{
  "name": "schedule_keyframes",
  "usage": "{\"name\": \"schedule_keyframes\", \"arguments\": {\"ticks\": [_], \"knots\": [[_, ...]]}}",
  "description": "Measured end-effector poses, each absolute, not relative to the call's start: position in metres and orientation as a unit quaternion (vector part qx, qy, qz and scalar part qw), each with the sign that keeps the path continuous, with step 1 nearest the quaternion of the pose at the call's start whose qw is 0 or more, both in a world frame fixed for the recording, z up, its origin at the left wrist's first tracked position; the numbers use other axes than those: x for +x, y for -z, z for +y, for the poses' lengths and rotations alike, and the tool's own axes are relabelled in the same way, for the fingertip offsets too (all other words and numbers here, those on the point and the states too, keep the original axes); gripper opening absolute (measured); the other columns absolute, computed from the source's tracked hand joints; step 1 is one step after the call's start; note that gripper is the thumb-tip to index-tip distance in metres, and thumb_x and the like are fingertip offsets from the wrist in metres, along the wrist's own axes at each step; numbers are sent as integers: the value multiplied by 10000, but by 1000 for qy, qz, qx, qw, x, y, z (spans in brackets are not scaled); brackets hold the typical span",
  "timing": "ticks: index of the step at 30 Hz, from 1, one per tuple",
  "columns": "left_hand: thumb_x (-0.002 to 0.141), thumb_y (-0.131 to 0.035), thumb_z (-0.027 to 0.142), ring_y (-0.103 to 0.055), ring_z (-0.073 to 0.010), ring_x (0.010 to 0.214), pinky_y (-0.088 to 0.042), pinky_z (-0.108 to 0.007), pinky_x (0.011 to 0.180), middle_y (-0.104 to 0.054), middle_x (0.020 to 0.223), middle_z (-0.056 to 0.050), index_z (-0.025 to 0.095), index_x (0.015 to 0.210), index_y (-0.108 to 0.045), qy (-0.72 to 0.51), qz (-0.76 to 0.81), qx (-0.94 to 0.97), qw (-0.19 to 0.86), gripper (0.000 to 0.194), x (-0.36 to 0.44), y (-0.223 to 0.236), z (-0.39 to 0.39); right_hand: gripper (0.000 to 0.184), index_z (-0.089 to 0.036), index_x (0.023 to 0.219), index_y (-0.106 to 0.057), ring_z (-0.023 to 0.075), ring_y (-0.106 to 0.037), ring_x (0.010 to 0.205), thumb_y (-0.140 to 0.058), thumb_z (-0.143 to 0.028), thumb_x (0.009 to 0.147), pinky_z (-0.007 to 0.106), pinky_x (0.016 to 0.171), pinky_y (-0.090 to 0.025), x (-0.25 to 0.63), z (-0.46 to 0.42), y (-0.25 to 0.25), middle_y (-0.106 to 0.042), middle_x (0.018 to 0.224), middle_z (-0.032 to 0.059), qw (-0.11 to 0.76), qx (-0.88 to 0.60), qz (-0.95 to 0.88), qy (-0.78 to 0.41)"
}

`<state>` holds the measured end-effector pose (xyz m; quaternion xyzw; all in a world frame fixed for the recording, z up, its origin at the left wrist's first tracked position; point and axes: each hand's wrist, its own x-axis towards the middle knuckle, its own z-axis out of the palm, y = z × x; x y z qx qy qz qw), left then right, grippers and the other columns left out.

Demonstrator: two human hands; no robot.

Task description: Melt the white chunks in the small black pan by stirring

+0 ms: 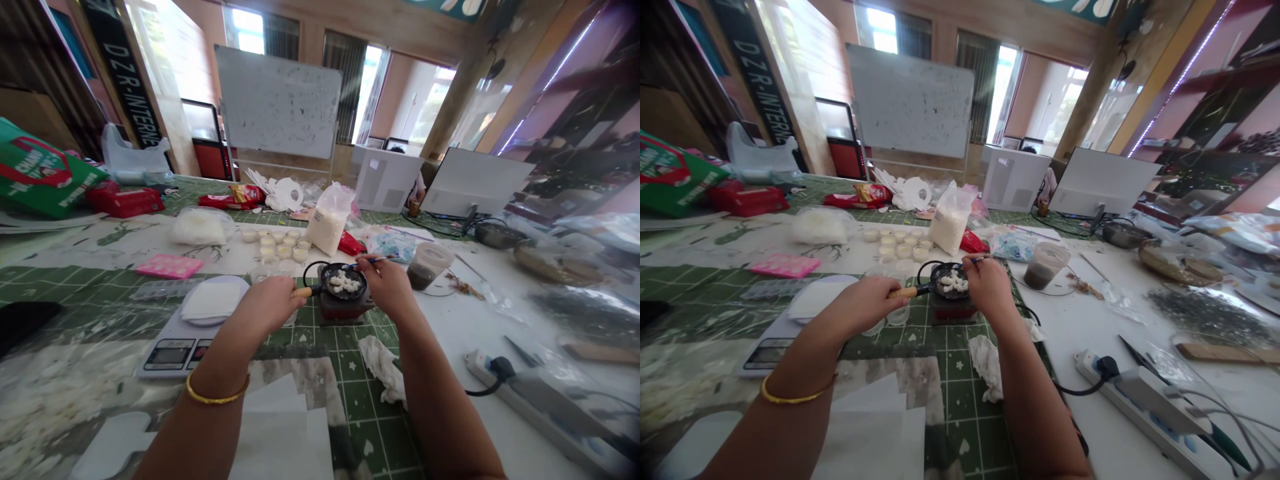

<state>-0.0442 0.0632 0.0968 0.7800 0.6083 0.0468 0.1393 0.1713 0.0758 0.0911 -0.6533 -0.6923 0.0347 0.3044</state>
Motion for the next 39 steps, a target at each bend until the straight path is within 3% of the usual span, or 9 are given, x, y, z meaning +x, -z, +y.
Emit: {"name": "schedule_keyframes", "arguments": {"ticks": [4, 9, 13, 18, 22, 27, 32, 36, 39], "knots": [[775, -419, 433, -579, -187, 670, -315, -254, 523, -644, 769, -66, 184, 751, -596, -45, 605, 783, 138, 306, -44, -97, 63, 315, -181, 837, -671, 190, -615, 822, -396, -336, 845, 265, 711, -394, 172, 76, -91, -694, 870, 67, 255, -660, -705, -52], [780, -410, 427, -574, -190, 666, -311, -257, 526, -640, 768, -64, 190, 746, -586, -44, 604, 786, 128, 297, -45, -95, 64, 320, -200, 853, -660, 171, -607, 809, -390, -372, 848, 248, 706, -387, 168, 65, -98, -689, 827, 43, 303, -636, -708, -51], [784, -400, 423, -572, -191, 666, -301, -260, 518, -641, 771, -62, 191, 756, -582, -44, 604, 786, 127, 296, -44, -94, 63, 312, -190, 768, -661, 170, -607, 756, -398, -338, 846, 252, 676, -382, 163, 60, -99, -687, 781, 46, 250, -625, -735, -80], [794, -386, 433, -572, -183, 667, -289, -256, 501, -642, 788, -73, 181, 738, -578, -39, 603, 788, 121, 322, -44, -95, 63, 298, -209, 878, -656, 167, -605, 815, -401, -360, 846, 247, 714, -382, 165, 62, -98, -690, 825, 31, 319, -628, -708, -52], [791, -396, 424, -580, -189, 683, -285, -258, 492, -641, 785, -72, 177, 735, -574, -43, 603, 788, 119, 310, -44, -95, 64, 305, -199, 753, -664, 175, -609, 766, -409, -343, 838, 255, 683, -381, 166, 62, -99, -688, 788, 40, 259, -632, -726, -77], [792, -393, 422, -586, -190, 692, -301, -257, 503, -647, 803, -79, 172, 737, -579, -37, 609, 782, 127, 317, -44, -96, 64, 308, -208, 841, -655, 171, -607, 800, -400, -380, 843, 252, 699, -382, 170, 58, -102, -690, 809, 34, 318, -635, -702, -57], [790, -397, 424, -584, -195, 696, -303, -259, 503, -645, 810, -79, 173, 756, -579, -40, 609, 783, 122, 311, -44, -96, 64, 308, -203, 737, -660, 168, -601, 744, -407, -350, 837, 255, 666, -372, 167, 60, -100, -683, 772, 32, 256, -640, -720, -83], [795, -385, 423, -582, -196, 688, -299, -260, 499, -642, 789, -74, 175, 733, -575, -36, 607, 784, 124, 318, -44, -95, 64, 316, -208, 797, -657, 167, -601, 777, -395, -380, 843, 250, 670, -371, 169, 58, -103, -684, 794, 32, 294, -642, -706, -57], [794, -387, 429, -586, -194, 683, -305, -258, 504, -644, 791, -80, 170, 744, -577, -34, 614, 778, 128, 326, -43, -96, 64, 316, -197, 779, -659, 173, -600, 754, -395, -360, 842, 259, 660, -367, 170, 58, -103, -684, 787, 46, 260, -655, -708, -44]]}}
